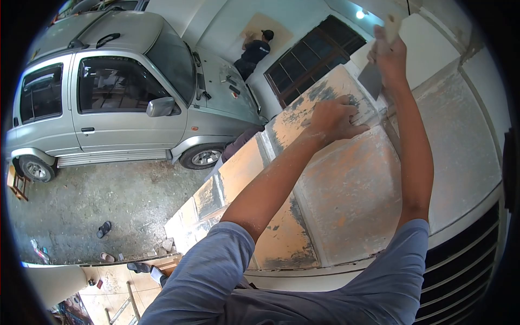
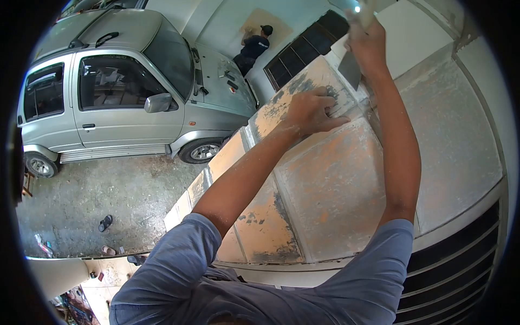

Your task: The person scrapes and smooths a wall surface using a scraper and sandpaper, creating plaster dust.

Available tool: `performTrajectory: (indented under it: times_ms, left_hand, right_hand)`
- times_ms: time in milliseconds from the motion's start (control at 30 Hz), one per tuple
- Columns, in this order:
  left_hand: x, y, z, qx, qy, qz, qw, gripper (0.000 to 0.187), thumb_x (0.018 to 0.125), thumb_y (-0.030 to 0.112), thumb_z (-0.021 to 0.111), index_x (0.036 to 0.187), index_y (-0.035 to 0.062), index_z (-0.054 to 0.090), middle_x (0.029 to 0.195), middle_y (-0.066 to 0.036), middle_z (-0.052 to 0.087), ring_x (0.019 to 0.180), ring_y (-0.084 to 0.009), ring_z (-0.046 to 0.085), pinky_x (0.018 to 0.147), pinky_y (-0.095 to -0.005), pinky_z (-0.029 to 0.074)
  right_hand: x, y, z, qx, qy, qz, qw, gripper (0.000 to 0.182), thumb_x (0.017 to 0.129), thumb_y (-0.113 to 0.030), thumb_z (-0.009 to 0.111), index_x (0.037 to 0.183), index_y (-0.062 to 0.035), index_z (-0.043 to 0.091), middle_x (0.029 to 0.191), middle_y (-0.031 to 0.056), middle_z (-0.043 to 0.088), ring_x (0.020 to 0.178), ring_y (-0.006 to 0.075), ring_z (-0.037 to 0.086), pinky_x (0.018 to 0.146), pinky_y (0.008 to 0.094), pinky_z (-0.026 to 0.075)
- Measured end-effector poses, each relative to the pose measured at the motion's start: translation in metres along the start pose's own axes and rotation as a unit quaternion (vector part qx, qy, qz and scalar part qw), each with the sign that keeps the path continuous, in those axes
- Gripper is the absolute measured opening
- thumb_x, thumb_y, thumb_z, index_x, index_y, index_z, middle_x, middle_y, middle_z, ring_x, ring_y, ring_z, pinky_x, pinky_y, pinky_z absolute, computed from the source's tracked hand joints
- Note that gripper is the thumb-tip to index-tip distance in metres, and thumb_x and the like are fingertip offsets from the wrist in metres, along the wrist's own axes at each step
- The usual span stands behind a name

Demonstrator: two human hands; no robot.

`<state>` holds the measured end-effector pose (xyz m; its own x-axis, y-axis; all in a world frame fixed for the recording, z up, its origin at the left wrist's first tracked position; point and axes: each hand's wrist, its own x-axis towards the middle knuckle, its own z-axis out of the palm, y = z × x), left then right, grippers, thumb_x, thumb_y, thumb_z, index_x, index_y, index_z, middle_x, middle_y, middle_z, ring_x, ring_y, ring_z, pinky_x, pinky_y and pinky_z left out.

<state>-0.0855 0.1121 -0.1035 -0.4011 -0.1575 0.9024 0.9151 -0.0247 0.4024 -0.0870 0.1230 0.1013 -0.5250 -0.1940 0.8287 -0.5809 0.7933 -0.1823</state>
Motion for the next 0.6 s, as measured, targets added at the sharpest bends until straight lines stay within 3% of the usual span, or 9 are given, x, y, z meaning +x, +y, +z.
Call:
performTrajectory:
  times_ms: [100, 167, 300, 333, 433, 467, 500, 567, 600]
  left_hand:
    - [-0.001, -0.002, 0.0, 0.005, 0.006, 0.001, 1.0, 0.047, 0.066, 0.05, 0.078, 0.064, 0.0056, 0.065, 0.069, -0.007, 0.055, 0.061, -0.025, 0.059, 0.056, -0.0377, 0.048]
    - [-0.001, -0.003, 0.0, -0.001, 0.012, 0.014, 1.0, 0.046, 0.066, 0.049, 0.078, 0.063, 0.0059, 0.064, 0.068, -0.007, 0.054, 0.061, -0.025, 0.059, 0.055, -0.0378, 0.047]
    - [0.0, 0.0, 0.0, 0.004, -0.016, -0.004, 1.0, 0.046, 0.066, 0.05, 0.078, 0.063, 0.0061, 0.064, 0.068, -0.007, 0.054, 0.061, -0.0252, 0.059, 0.055, -0.038, 0.046]
    - [0.0, -0.001, 0.001, 0.0, -0.006, 0.0, 1.0, 0.046, 0.066, 0.05, 0.078, 0.063, 0.0061, 0.064, 0.068, -0.007, 0.054, 0.061, -0.0253, 0.059, 0.055, -0.0382, 0.047]
    - [0.0, -0.002, -0.002, 0.004, 0.007, 0.003, 1.0, 0.047, 0.066, 0.051, 0.077, 0.063, 0.0062, 0.064, 0.068, -0.007, 0.054, 0.061, -0.0255, 0.059, 0.056, -0.0387, 0.047]
    - [0.001, -0.002, -0.001, 0.002, 0.003, 0.01, 1.0, 0.047, 0.066, 0.051, 0.077, 0.063, 0.0063, 0.064, 0.068, -0.007, 0.054, 0.061, -0.0257, 0.059, 0.056, -0.0389, 0.047]
    - [0.002, -0.003, -0.001, 0.003, 0.004, 0.013, 1.0, 0.047, 0.066, 0.051, 0.077, 0.063, 0.0063, 0.064, 0.068, -0.007, 0.054, 0.061, -0.0257, 0.059, 0.056, -0.0389, 0.047]
    - [0.001, -0.003, 0.0, 0.009, 0.013, 0.024, 1.0, 0.046, 0.067, 0.051, 0.077, 0.064, 0.0064, 0.066, 0.068, -0.007, 0.055, 0.061, -0.0261, 0.059, 0.056, -0.0392, 0.047]
    - [0.0, -0.002, 0.001, 0.007, 0.013, 0.025, 1.0, 0.046, 0.067, 0.051, 0.077, 0.064, 0.0064, 0.066, 0.068, -0.007, 0.055, 0.061, -0.0261, 0.059, 0.056, -0.0392, 0.047]
  right_hand:
    - [0.0, -0.009, 0.0, 0.006, -0.016, -0.036, 0.999, 0.034, 0.096, -0.037, 0.057, 0.082, -0.0064, 0.052, 0.057, 0.0, 0.047, 0.048, 0.0093, 0.047, 0.047, 0.0258, 0.039]
    - [0.003, -0.007, -0.008, 0.037, 0.045, -0.009, 0.998, 0.034, 0.095, -0.037, 0.058, 0.085, -0.0046, 0.055, 0.059, 0.0005, 0.049, 0.05, 0.0093, 0.048, 0.047, 0.0257, 0.039]
    - [-0.006, -0.014, 0.004, -0.033, 0.021, -0.019, 0.999, 0.033, 0.096, -0.034, 0.058, 0.085, -0.0028, 0.055, 0.06, 0.0011, 0.051, 0.05, 0.0094, 0.049, 0.047, 0.0258, 0.039]
    - [0.004, -0.008, -0.005, 0.04, 0.063, -0.031, 0.997, 0.034, 0.096, -0.035, 0.058, 0.084, -0.0032, 0.054, 0.061, 0.0013, 0.05, 0.05, 0.0095, 0.049, 0.047, 0.0261, 0.039]
    - [-0.004, -0.007, -0.003, -0.013, 0.037, 0.034, 0.999, 0.033, 0.095, -0.034, 0.059, 0.082, -0.0045, 0.052, 0.061, 0.0009, 0.049, 0.05, 0.0097, 0.048, 0.046, 0.0261, 0.039]
    - [-0.008, -0.005, 0.001, 0.085, -0.02, 0.052, 0.995, 0.034, 0.096, -0.034, 0.058, 0.08, -0.0052, 0.05, 0.059, 0.001, 0.047, 0.05, 0.0101, 0.048, 0.046, 0.0264, 0.038]
    - [-0.004, -0.009, 0.0, 0.085, -0.019, 0.049, 0.995, 0.034, 0.096, -0.034, 0.058, 0.08, -0.0052, 0.05, 0.059, 0.001, 0.047, 0.05, 0.0101, 0.048, 0.046, 0.0264, 0.038]
    - [0.002, -0.017, -0.007, 0.028, 0.051, -0.02, 0.998, 0.032, 0.095, -0.032, 0.059, 0.081, -0.0054, 0.049, 0.057, 0.0, 0.045, 0.048, 0.01, 0.046, 0.046, 0.0268, 0.038]
    - [0.005, -0.023, -0.014, 0.114, 0.082, -0.024, 0.99, 0.032, 0.095, -0.032, 0.059, 0.081, -0.0057, 0.049, 0.057, -0.0004, 0.043, 0.047, 0.0101, 0.043, 0.046, 0.027, 0.038]
